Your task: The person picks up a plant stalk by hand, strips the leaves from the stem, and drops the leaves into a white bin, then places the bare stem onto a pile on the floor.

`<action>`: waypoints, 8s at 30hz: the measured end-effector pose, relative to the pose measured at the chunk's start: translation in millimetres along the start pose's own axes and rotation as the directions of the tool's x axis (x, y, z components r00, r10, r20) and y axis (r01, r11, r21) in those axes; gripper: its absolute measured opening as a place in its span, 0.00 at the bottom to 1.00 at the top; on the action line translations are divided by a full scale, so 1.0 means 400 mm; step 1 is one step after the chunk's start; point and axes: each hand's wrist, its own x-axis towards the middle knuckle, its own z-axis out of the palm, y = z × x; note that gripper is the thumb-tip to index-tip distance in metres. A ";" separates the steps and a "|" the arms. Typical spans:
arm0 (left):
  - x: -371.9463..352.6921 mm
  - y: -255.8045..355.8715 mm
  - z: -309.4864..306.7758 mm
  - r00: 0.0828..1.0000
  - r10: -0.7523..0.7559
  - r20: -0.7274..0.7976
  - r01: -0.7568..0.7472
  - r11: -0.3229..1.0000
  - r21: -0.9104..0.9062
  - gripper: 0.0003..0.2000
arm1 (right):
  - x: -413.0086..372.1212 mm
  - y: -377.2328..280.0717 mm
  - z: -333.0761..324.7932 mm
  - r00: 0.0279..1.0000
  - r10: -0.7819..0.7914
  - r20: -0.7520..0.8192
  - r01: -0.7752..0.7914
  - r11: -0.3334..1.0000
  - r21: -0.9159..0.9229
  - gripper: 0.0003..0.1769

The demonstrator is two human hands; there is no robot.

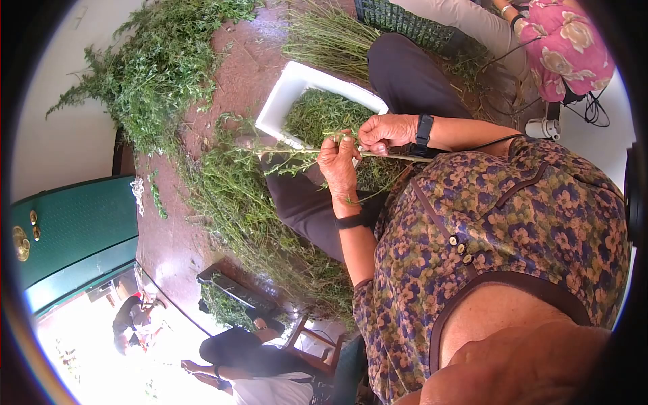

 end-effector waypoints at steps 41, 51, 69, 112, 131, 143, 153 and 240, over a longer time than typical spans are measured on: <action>-0.004 0.032 -0.016 0.993 -0.064 0.099 0.074 0.992 -0.100 0.07 | -0.010 -0.002 -0.001 0.997 -0.015 -0.073 0.010 0.998 -0.062 0.13; 0.035 -0.016 -0.049 0.868 0.402 -0.291 -0.052 0.656 0.753 0.03 | -0.014 -0.002 0.004 0.995 -0.077 -0.059 0.067 0.986 -0.156 0.13; -0.001 0.003 0.047 0.920 0.259 -0.296 0.049 0.672 0.739 0.19 | -0.016 -0.001 0.061 0.846 -0.503 -0.174 0.050 0.401 -0.915 0.11; 0.020 0.005 0.012 0.783 0.595 -0.182 -0.103 0.412 0.905 0.05 | -0.019 -0.012 0.051 0.931 -0.254 -0.263 0.044 0.792 -0.609 0.16; 0.004 -0.022 -0.010 0.999 -0.010 -0.054 0.010 1.000 -0.003 0.08 | -0.024 -0.022 0.060 0.921 -0.263 -0.289 0.025 0.778 -0.628 0.15; -0.027 -0.001 0.077 0.841 0.535 -0.079 -0.140 0.357 0.924 0.19 | -0.014 0.000 0.051 0.841 -0.509 -0.182 0.049 0.407 -0.912 0.11; 0.002 -0.003 0.057 0.871 0.486 -0.067 -0.179 0.441 0.880 0.03 | -0.015 -0.004 0.060 0.851 -0.459 -0.254 0.019 0.511 -0.860 0.11; 0.052 0.020 -0.097 0.941 0.246 -0.234 -0.020 0.727 0.686 0.21 | -0.025 0.025 -0.002 0.637 0.287 -0.715 -0.458 0.888 -0.051 0.13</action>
